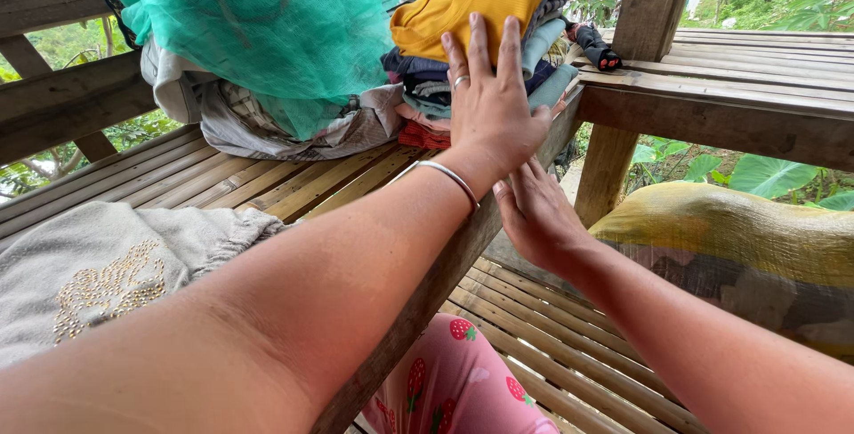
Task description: The person picks up several garments from a pile on a bamboo bench, smoothing and folding each one by hand before placing it into a separate stack.
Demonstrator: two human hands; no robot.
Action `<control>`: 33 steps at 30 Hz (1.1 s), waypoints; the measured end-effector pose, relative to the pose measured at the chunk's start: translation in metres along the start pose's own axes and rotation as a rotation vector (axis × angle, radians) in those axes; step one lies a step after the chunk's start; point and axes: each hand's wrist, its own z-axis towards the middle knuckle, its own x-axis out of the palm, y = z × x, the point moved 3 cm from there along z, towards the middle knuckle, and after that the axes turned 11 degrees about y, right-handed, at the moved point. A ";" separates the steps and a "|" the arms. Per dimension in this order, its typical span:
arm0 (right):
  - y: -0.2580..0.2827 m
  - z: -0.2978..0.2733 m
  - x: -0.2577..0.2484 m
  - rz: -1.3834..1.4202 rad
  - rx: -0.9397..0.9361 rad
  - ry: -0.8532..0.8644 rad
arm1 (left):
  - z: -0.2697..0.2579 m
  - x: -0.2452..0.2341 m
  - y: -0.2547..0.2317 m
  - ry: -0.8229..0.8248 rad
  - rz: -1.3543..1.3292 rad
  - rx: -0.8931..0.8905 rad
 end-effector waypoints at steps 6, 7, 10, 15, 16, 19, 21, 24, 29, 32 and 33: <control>-0.011 0.012 0.009 -0.055 -0.063 0.005 | 0.031 0.005 0.012 -0.008 0.011 0.105; -0.012 0.015 0.010 -0.068 -0.123 0.002 | 0.035 0.007 0.014 0.014 0.007 0.103; -0.015 0.020 0.007 -0.110 -0.138 0.059 | 0.047 0.006 0.016 0.045 -0.020 0.093; -0.010 0.019 0.001 -0.123 -0.221 0.103 | 0.046 -0.001 0.025 0.100 -0.057 0.113; -0.013 0.019 0.002 -0.131 -0.145 0.146 | 0.044 -0.003 0.027 0.089 -0.084 0.131; -0.017 0.018 0.006 -0.135 -0.123 0.159 | 0.025 -0.011 0.035 -0.004 -0.153 0.162; -0.019 0.019 0.007 -0.134 -0.176 0.128 | 0.006 -0.017 0.037 -0.085 -0.195 0.177; -0.019 0.021 0.008 -0.193 -0.180 0.118 | -0.022 -0.025 0.045 -0.020 -0.211 -0.097; -0.015 0.018 0.006 -0.159 -0.047 0.146 | -0.061 -0.027 0.062 0.483 -0.060 -0.422; -0.016 0.021 0.013 -0.249 -0.118 0.120 | -0.085 -0.025 0.083 0.657 0.002 -0.462; -0.018 0.022 0.020 -0.251 -0.120 0.118 | -0.091 -0.024 0.089 0.653 0.002 -0.462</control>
